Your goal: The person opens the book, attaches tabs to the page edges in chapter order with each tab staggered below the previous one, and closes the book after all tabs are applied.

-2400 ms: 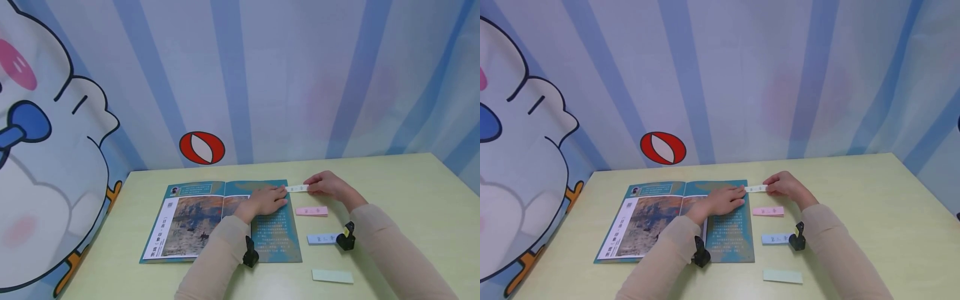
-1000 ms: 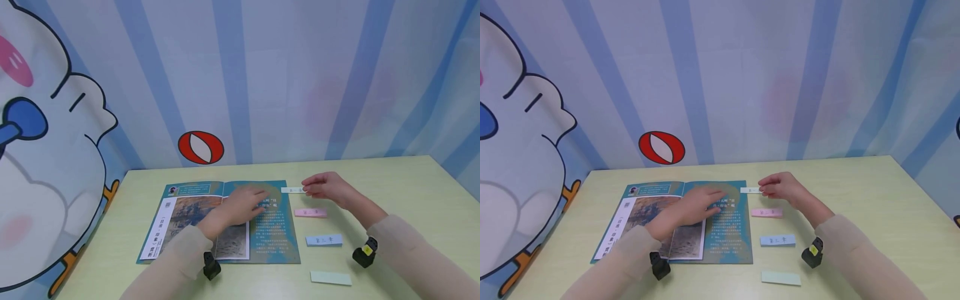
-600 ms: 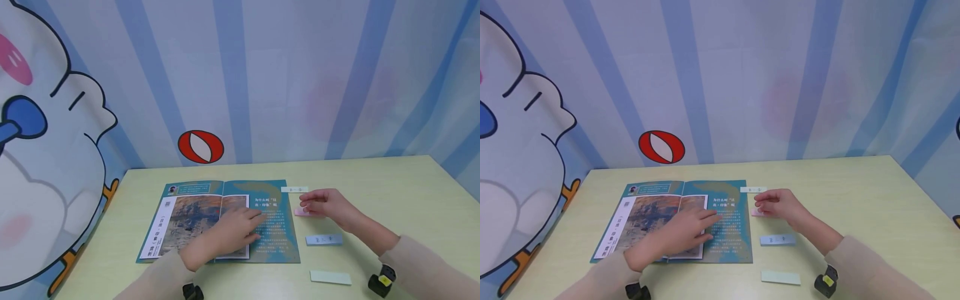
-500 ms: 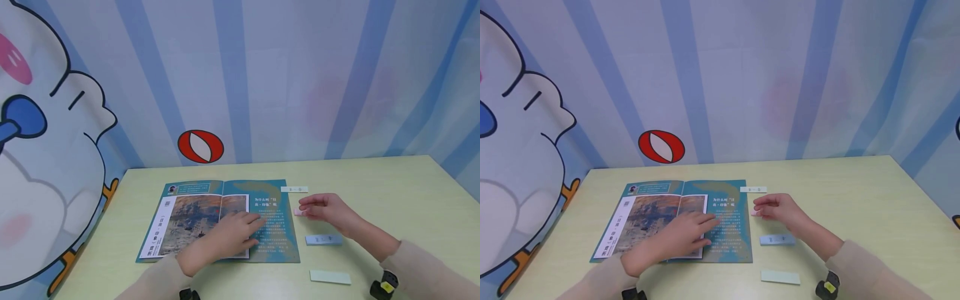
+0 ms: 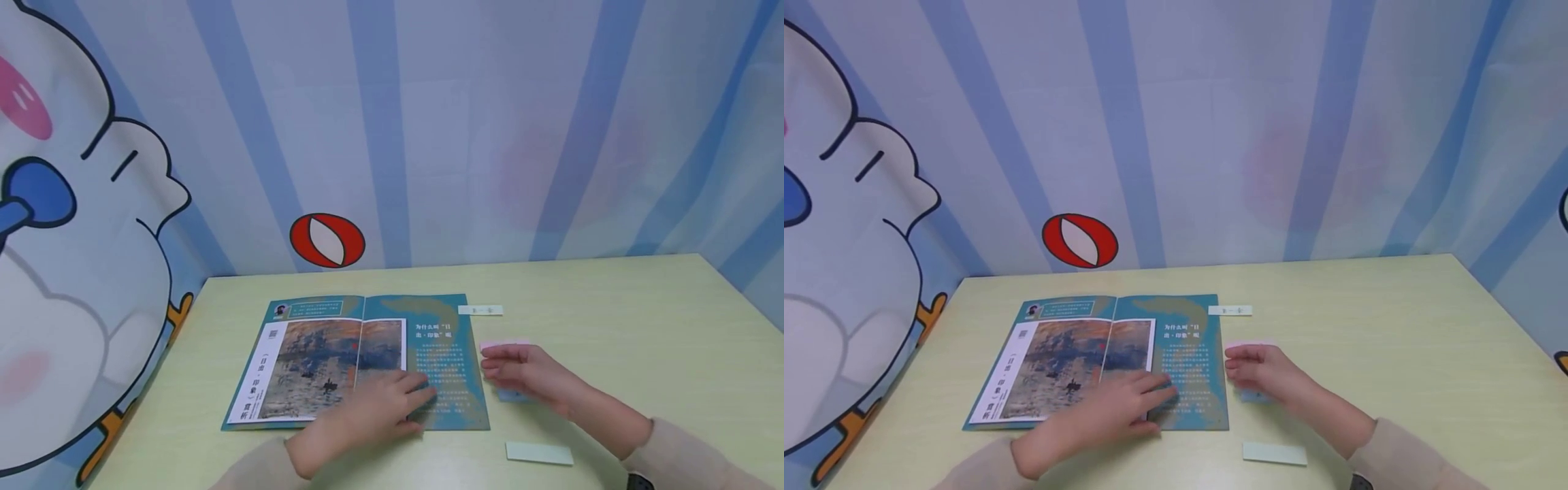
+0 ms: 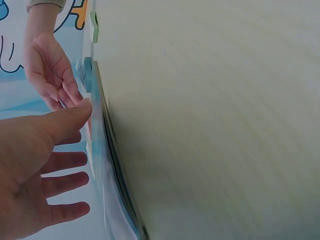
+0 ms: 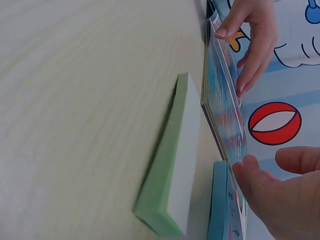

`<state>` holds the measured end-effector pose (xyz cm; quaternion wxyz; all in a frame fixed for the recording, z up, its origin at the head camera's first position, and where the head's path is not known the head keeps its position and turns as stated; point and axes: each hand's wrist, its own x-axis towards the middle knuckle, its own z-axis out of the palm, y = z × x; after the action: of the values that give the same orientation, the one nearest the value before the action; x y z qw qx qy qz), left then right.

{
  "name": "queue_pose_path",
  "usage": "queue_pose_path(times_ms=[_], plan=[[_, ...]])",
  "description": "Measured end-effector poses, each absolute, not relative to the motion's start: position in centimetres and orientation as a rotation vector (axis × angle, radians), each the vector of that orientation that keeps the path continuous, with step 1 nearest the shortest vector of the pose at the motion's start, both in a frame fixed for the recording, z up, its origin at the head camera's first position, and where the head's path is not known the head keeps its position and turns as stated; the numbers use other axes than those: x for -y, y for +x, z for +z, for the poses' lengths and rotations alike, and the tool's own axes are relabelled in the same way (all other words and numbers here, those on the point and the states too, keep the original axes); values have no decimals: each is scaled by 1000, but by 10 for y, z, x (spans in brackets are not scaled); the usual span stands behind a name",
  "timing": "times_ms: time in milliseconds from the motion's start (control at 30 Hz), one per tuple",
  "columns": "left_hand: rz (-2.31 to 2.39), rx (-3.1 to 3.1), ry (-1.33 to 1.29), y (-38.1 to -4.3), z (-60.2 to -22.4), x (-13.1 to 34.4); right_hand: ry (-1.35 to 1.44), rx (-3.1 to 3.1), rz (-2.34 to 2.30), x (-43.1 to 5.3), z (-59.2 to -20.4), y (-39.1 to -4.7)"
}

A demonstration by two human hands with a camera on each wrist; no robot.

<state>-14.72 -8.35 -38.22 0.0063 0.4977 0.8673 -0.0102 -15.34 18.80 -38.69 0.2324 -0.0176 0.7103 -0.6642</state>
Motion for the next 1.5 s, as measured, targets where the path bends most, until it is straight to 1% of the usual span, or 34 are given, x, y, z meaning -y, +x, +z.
queue_pose_path(times_ms=[133,400,700,1033,1367,1500], plan=[[41,-2678,1527,-146,-387,81,-43,-1950,-1829,-185,-389,-151],[128,-2671,1579,-146,-395,78,-35,-1927,-1840,-180,-389,-150],[141,-2670,1503,-146,-396,77,-5,-1883,-1879,-180,-388,-149],[248,-2615,1492,-148,-395,80,14,-1843,-1900,-182,-387,-151],[237,-2613,1514,-148,-394,80,5,-1833,-1913,-182,-385,-150],[179,-2638,1562,-147,-395,79,-11,-1805,-1934,-182,-385,-150]])
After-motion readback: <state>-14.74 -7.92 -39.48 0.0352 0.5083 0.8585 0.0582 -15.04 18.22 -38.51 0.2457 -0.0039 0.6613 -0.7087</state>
